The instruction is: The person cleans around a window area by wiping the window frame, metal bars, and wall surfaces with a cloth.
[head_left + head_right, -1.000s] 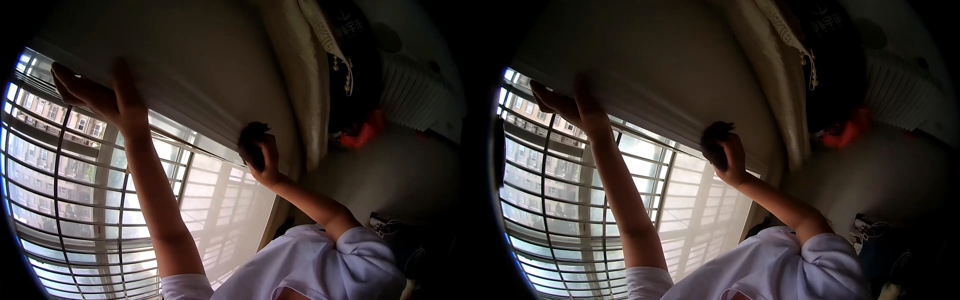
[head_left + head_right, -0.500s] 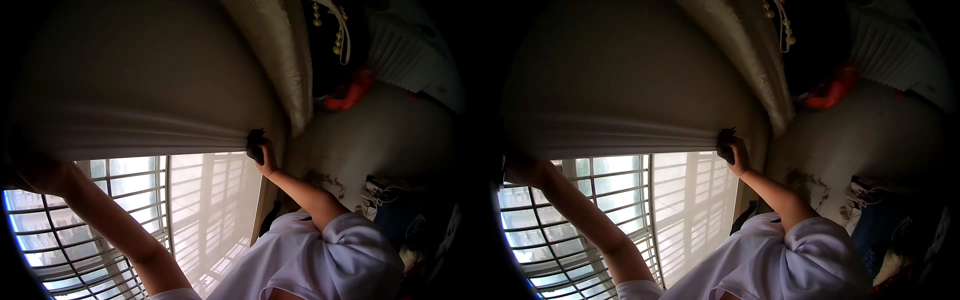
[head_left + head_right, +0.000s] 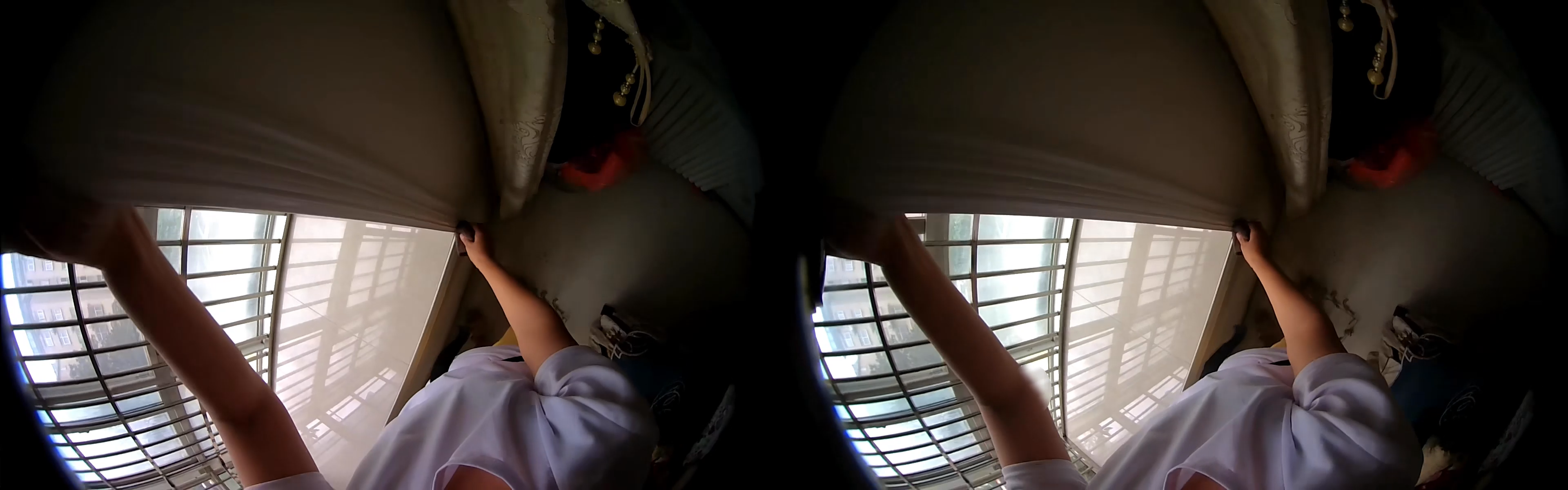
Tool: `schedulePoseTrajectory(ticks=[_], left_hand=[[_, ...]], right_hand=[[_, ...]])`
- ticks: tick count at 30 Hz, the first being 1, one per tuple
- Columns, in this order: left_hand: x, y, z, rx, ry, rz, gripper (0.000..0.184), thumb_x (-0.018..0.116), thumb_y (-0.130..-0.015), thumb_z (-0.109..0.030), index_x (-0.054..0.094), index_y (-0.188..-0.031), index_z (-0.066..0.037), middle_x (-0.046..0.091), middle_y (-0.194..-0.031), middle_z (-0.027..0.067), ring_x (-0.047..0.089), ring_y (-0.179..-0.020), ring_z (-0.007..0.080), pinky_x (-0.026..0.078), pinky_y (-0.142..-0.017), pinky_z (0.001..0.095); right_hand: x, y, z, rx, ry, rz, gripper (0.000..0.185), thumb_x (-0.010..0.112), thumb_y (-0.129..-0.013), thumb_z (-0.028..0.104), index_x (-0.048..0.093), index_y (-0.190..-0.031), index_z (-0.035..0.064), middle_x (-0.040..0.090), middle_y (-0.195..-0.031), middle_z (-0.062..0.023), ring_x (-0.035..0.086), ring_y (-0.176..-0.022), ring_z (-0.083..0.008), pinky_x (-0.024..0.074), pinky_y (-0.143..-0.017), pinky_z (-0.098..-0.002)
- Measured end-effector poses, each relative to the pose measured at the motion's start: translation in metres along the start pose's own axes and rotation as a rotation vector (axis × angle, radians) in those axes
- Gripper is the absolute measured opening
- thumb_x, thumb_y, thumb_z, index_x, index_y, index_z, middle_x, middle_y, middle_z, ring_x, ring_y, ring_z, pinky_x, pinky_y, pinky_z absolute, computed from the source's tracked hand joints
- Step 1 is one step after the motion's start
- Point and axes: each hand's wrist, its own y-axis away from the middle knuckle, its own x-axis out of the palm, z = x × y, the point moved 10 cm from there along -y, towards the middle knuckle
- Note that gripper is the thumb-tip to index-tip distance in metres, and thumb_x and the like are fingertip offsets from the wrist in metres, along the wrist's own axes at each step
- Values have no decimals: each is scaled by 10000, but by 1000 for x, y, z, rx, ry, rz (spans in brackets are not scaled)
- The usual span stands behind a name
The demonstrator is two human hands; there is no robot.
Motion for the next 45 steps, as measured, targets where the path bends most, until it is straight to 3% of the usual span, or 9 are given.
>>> schedulePoseTrajectory(ticks=[2,8,10,17,20,25,34,41,45], left_hand=[[16,-6,-3,-164,129,25,836,580,-693,-283,196,-1360,44,168,-1367,323,83,-1292,486,146,-1053,534],[-6,-29,-12,-551,423,-174,990,557,-646,-230,59,-1444,76,22,-1454,384,-63,-1356,550,36,-1111,578],[6,-14,-18,-507,401,-205,952,608,-575,-295,262,-1392,50,166,-1425,344,105,-1341,516,152,-1092,567],[-40,167,-149,-138,256,925,181,623,-678,-322,696,-830,-255,593,-972,18,551,-970,222,388,-790,414],[-76,314,-171,-682,653,1003,388,689,-590,-302,680,-969,-215,594,-969,102,582,-912,321,458,-735,447],[-217,544,-248,-1189,363,1555,300,684,-615,-190,644,-885,-66,608,-943,155,607,-887,335,490,-764,426],[-522,653,-492,-1983,602,1950,460,684,-765,-261,583,-1175,-80,634,-1104,133,595,-1046,326,495,-867,437],[-641,633,-628,-2521,568,1799,491,594,-747,-223,589,-1209,-55,600,-1199,171,576,-1097,328,464,-924,405],[-661,630,-664,-2903,135,954,538,655,-765,-288,560,-1232,-40,586,-1231,160,561,-1130,315,442,-962,385]], right_hand=[[1,5,-7,309,-68,119,457,753,-760,277,574,-1003,-65,630,-989,-233,604,-925,-351,462,-817,-418],[30,13,48,268,-420,606,373,689,-818,154,570,-1081,-82,629,-1067,-142,586,-981,-216,445,-903,-329],[54,33,83,245,-322,767,370,689,-819,157,575,-1085,-74,630,-1072,-140,584,-988,-216,444,-906,-329],[119,166,182,99,-52,1245,364,692,-821,166,593,-1100,-45,631,-1090,-134,574,-1013,-218,440,-915,-331],[134,222,198,52,44,1391,362,694,-822,170,601,-1107,-33,632,-1098,-132,570,-1024,-218,439,-920,-332],[140,293,209,7,189,1532,359,696,-823,176,613,-1117,-12,633,-1110,-127,563,-1041,-219,436,-926,-333],[131,363,192,-19,455,1629,357,700,-826,188,636,-1136,24,635,-1133,-119,551,-1073,-221,431,-939,-336],[135,385,157,-86,376,1823,297,666,-843,163,647,-1102,19,654,-1035,-80,578,-984,-178,446,-889,-304],[140,429,208,-15,289,1920,235,680,-805,107,652,-1007,-10,643,-896,-42,582,-840,-138,455,-768,-288]])
